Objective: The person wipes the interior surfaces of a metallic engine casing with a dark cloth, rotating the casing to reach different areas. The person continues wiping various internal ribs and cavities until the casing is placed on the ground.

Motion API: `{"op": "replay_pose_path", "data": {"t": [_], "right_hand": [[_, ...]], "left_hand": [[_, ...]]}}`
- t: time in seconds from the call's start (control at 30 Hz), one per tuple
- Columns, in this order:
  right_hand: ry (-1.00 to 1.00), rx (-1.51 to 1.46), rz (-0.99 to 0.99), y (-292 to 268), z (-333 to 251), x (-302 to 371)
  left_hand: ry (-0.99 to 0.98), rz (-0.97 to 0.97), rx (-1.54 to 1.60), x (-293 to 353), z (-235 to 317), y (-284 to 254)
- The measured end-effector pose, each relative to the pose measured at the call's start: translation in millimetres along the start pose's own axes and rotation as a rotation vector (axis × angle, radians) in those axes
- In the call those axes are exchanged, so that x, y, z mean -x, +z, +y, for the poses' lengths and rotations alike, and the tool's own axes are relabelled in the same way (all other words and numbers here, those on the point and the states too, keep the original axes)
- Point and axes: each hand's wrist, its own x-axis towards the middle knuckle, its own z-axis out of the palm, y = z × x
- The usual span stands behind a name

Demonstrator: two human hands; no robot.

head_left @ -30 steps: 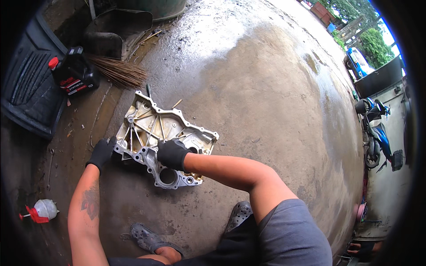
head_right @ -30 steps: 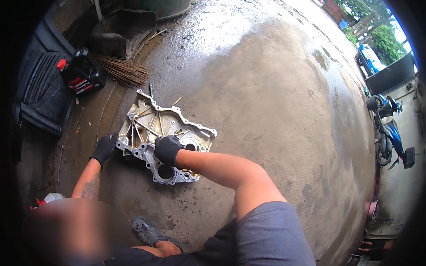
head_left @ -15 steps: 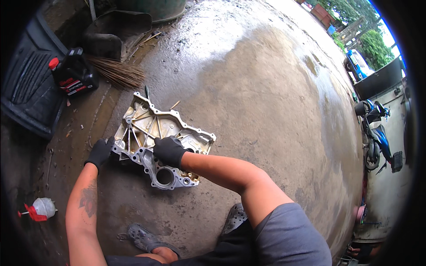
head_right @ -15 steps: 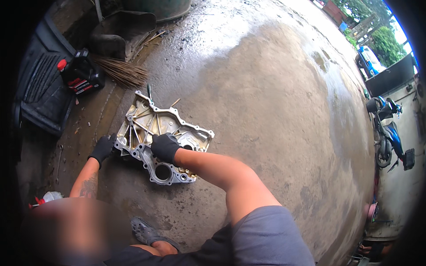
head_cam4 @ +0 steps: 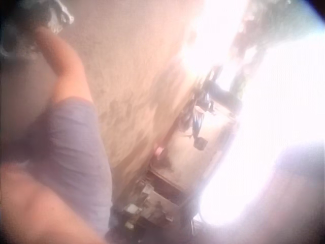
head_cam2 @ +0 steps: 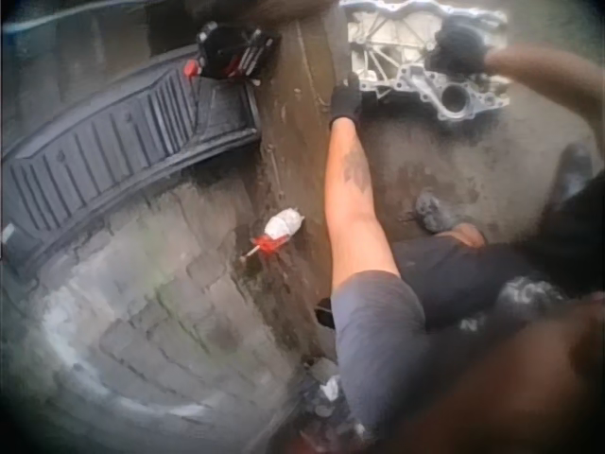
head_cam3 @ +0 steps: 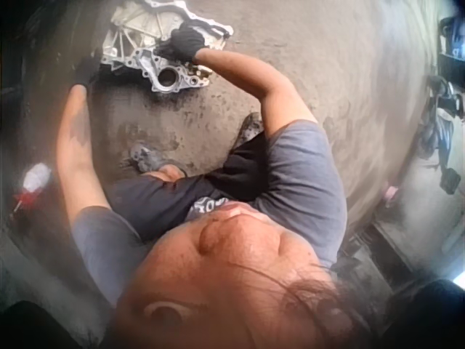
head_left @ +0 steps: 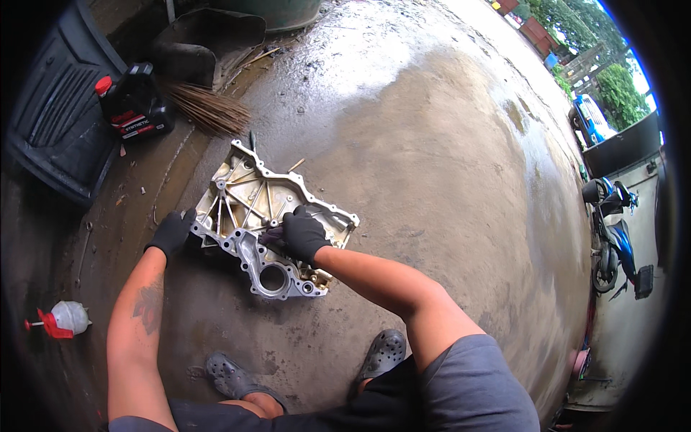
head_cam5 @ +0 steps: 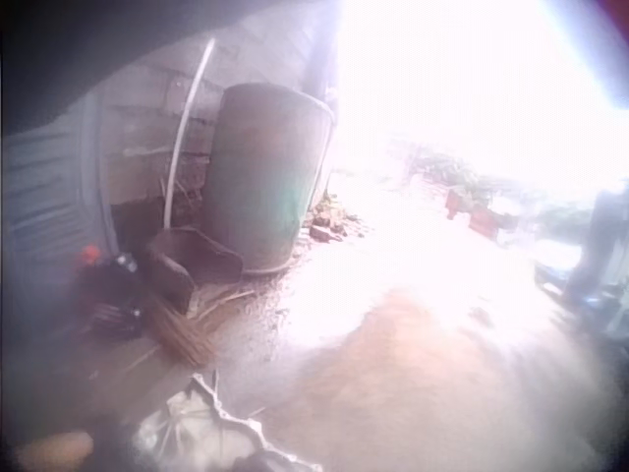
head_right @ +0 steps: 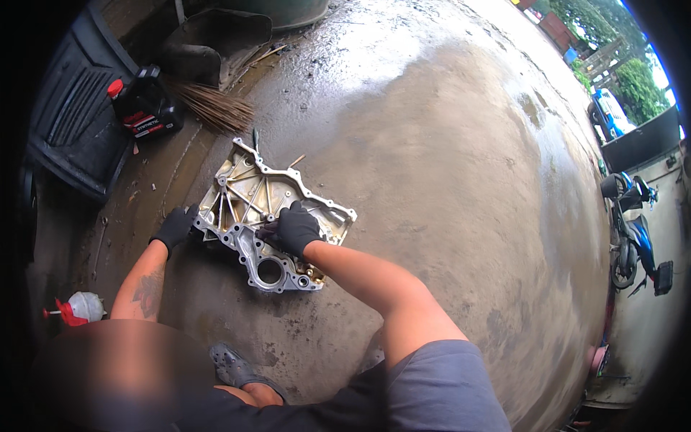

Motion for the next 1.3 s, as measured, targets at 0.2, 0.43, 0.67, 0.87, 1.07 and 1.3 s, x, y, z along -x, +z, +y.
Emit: {"op": "replay_pose_path", "data": {"t": [0.2, 0.43, 0.67, 0.87, 1.07, 1.3], "right_hand": [[-0.373, -0.023, 0.086, -25.3, 5.3, 13.5], [-0.473, 0.06, 0.082, -55.9, 6.6, 19.5], [-0.717, -0.21, -0.084, -49.9, -4.8, 21.9], [-0.567, 0.139, 0.12, -30.0, -15.6, 15.2], [-0.668, 0.262, 0.03, -5.2, -23.1, 5.2], [-0.676, 0.327, -0.011, -10.1, -23.2, -1.5]], "left_hand": [[-0.193, -0.168, 0.065, 6.9, 20.2, -16.9], [-0.187, -0.181, 0.024, 14.4, 36.6, -29.9], [-0.178, -0.195, 0.064, 17.3, 42.3, -36.7], [-0.237, -0.147, 0.047, 18.3, 42.5, -32.9], [-0.266, -0.168, 0.04, 17.3, 44.0, -33.7], [-0.246, -0.156, 0.045, 16.7, 41.7, -32.2]]}}
